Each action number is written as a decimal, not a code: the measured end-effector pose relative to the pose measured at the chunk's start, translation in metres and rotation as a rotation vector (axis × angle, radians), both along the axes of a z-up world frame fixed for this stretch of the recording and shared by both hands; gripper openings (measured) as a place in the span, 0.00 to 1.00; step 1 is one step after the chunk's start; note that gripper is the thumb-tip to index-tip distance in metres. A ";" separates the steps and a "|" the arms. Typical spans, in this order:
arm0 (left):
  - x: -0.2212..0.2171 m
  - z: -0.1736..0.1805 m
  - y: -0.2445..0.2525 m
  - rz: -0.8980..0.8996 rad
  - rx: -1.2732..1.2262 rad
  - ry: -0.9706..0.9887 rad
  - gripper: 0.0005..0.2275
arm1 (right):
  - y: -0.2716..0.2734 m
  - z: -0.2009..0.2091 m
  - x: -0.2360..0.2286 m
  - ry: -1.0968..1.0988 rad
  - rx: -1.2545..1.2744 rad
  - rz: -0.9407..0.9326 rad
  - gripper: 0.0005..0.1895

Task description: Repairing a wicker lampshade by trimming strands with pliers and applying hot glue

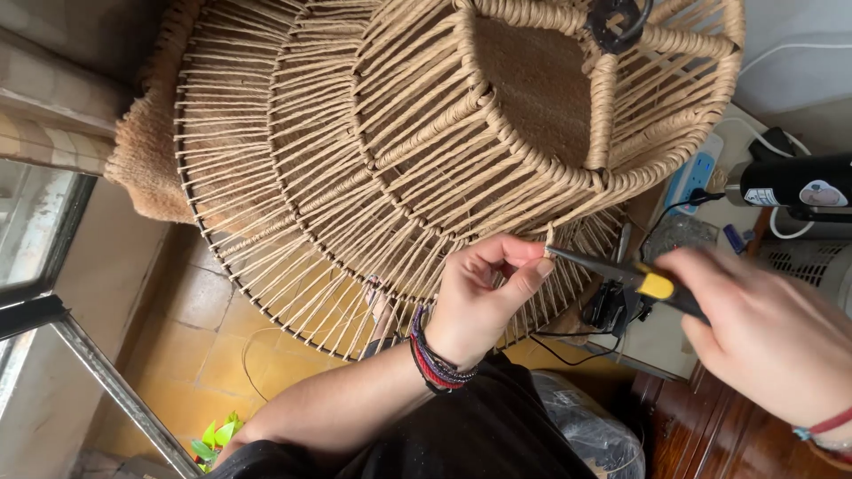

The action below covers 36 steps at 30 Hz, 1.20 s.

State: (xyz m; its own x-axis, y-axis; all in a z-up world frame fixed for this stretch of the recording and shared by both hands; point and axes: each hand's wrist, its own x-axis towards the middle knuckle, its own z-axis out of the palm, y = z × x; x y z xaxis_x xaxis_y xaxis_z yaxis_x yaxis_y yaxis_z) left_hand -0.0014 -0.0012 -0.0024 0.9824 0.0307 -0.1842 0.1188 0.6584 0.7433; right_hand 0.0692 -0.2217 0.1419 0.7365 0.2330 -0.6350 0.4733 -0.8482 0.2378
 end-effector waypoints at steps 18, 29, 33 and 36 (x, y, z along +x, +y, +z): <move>-0.002 -0.004 -0.007 0.047 0.018 0.055 0.05 | 0.023 0.006 -0.037 -0.577 -0.174 0.385 0.24; -0.003 -0.010 -0.011 0.102 0.084 0.017 0.04 | 0.029 0.005 -0.041 -0.495 -0.229 0.302 0.27; -0.003 -0.008 -0.010 0.110 0.091 0.001 0.04 | 0.036 0.006 -0.050 -0.657 -0.191 0.379 0.06; -0.004 -0.009 -0.014 0.122 0.052 0.018 0.05 | 0.041 0.005 -0.056 -0.730 -0.155 0.394 0.04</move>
